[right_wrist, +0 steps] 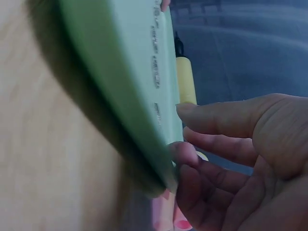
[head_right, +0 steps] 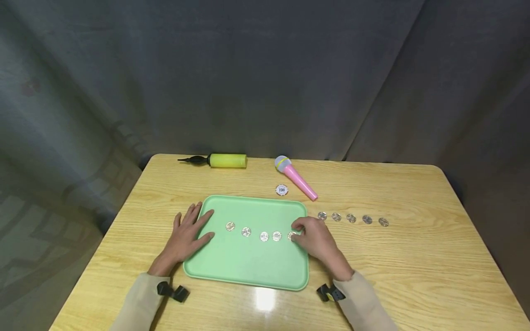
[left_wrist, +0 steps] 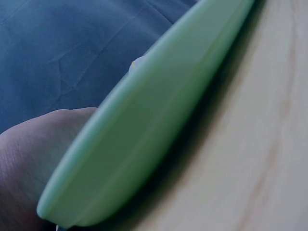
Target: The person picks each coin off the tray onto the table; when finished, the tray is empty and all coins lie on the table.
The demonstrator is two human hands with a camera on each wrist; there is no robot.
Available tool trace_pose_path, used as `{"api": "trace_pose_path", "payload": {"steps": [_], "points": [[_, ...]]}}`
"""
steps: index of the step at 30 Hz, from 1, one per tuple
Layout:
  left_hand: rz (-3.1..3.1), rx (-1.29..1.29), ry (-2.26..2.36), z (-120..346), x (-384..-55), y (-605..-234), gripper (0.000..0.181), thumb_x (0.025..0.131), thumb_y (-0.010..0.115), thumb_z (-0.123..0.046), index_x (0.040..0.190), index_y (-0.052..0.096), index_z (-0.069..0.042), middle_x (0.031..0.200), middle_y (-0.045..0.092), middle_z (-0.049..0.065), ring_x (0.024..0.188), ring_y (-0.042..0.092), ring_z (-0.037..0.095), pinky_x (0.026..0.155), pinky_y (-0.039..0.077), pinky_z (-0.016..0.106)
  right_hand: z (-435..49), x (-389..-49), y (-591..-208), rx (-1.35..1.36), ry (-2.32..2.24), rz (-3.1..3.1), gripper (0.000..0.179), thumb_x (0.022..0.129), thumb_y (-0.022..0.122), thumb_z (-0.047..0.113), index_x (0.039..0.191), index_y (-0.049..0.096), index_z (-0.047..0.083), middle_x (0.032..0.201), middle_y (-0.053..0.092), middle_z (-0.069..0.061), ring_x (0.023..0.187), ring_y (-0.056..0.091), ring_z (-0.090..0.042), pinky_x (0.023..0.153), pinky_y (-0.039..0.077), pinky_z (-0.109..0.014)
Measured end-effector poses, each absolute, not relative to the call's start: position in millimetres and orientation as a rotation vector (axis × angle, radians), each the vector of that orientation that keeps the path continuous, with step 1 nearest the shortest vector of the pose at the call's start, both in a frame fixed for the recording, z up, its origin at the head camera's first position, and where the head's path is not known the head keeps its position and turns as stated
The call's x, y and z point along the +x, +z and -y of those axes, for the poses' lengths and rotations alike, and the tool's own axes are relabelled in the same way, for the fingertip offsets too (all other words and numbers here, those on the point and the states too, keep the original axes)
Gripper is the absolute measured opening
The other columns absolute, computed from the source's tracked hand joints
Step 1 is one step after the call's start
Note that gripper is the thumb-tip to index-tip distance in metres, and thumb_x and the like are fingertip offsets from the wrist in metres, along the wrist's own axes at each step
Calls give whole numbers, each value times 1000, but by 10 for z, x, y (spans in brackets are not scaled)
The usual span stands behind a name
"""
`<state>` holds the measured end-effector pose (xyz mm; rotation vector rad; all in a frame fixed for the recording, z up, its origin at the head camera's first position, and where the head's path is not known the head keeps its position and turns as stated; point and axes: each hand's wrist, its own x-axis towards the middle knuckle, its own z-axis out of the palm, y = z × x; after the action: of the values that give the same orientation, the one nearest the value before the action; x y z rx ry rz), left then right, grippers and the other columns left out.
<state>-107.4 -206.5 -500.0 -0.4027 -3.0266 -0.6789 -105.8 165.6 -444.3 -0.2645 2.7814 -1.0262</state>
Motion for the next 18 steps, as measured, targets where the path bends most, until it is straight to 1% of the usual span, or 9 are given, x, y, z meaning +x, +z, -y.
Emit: {"api": "trace_pose_path", "payload": {"steps": [8, 18], "points": [[3029, -396, -698, 2059, -1067, -4990, 68, 93, 61, -45, 154, 43, -20, 167, 23, 19, 156, 17, 43, 117, 8, 72, -1583, -1012, -4511, -268, -949, -2847, 28, 75, 85, 6, 101, 76, 4, 85, 68, -4, 70, 53, -10, 58, 43, -22], [3022, -401, -697, 2066, -1070, -4996, 67, 93, 61, -45, 154, 43, -21, 166, 23, 19, 155, 17, 43, 117, 8, 71, -1518, -988, -4550, -242, -892, -2930, 26, 75, 84, 5, 99, 77, 5, 86, 71, -8, 71, 58, -13, 60, 48, -26]]}}
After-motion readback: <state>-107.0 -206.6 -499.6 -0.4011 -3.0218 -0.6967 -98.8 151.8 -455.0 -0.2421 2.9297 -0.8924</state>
